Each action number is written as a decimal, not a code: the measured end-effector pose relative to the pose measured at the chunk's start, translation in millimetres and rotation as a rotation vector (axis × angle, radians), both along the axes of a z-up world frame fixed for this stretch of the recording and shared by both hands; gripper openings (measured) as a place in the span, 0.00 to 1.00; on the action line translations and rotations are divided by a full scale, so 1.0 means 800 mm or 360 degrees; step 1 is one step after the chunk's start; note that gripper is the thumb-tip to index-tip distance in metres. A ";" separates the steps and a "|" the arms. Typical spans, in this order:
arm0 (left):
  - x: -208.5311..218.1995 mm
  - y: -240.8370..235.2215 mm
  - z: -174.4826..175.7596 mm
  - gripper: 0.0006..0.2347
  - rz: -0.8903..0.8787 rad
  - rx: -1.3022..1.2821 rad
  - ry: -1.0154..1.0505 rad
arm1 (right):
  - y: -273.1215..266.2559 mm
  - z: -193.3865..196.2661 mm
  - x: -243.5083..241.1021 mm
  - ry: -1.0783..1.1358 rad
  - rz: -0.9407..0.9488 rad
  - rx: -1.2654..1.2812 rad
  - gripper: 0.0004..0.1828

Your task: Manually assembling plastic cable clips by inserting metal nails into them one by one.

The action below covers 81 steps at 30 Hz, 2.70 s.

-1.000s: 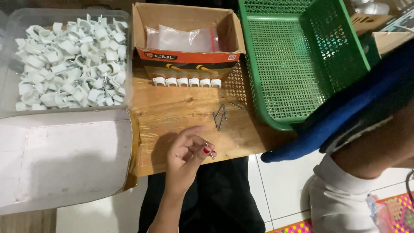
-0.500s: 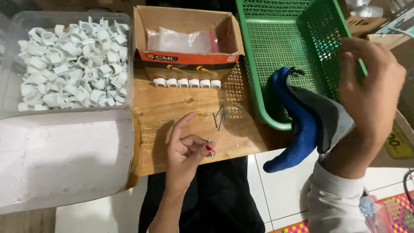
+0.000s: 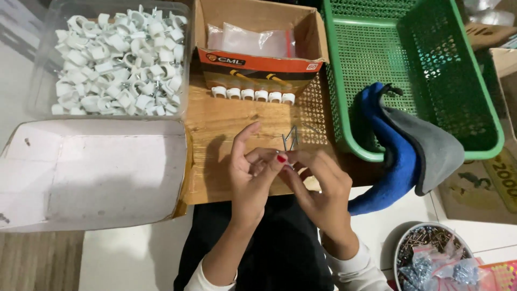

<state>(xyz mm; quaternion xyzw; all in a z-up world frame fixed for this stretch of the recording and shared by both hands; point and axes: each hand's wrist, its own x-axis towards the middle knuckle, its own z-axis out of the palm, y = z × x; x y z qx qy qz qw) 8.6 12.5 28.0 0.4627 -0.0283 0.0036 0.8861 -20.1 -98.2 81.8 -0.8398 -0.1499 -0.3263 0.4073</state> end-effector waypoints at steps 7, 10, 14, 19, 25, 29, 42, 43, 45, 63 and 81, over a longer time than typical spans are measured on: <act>0.047 0.011 -0.010 0.30 0.0436 0.0770 -0.0343 | -0.003 -0.035 0.021 0.0050 -0.0168 0.0130 0.02; 0.068 0.018 -0.009 0.15 0.0845 0.1103 -0.0340 | -0.004 -0.052 0.029 -0.0041 -0.0174 0.0212 0.03; 0.076 0.025 0.003 0.28 0.0775 0.2165 -0.0327 | -0.005 -0.070 0.033 -0.0057 -0.0157 0.0388 0.05; 0.095 0.020 0.001 0.34 0.0613 0.2436 -0.0092 | -0.009 -0.076 0.035 -0.0026 -0.0063 0.0524 0.06; 0.102 0.022 0.009 0.34 0.0439 0.2487 -0.0019 | -0.015 -0.081 0.032 0.0010 -0.0036 0.0588 0.06; 0.104 0.021 -0.001 0.32 0.0453 0.2404 -0.0032 | -0.016 -0.089 0.029 0.0026 -0.0001 0.0608 0.06; 0.107 0.036 -0.008 0.25 0.0525 0.2363 -0.0066 | -0.017 -0.095 0.028 0.0114 0.0027 0.0566 0.07; 0.106 0.034 -0.009 0.25 0.0525 0.2364 -0.0060 | -0.018 -0.096 0.028 0.0119 0.0030 0.0566 0.07; 0.106 0.031 -0.011 0.23 0.0661 0.2361 -0.0130 | -0.019 -0.098 0.030 0.0115 0.0020 0.0592 0.07; 0.074 0.009 -0.010 0.10 0.0962 0.1964 -0.0621 | -0.026 -0.101 0.029 0.0024 -0.0022 0.0688 0.03; 0.068 0.036 0.030 0.10 -0.0070 0.0367 -0.0623 | -0.012 -0.041 0.098 0.0166 0.0317 0.1240 0.06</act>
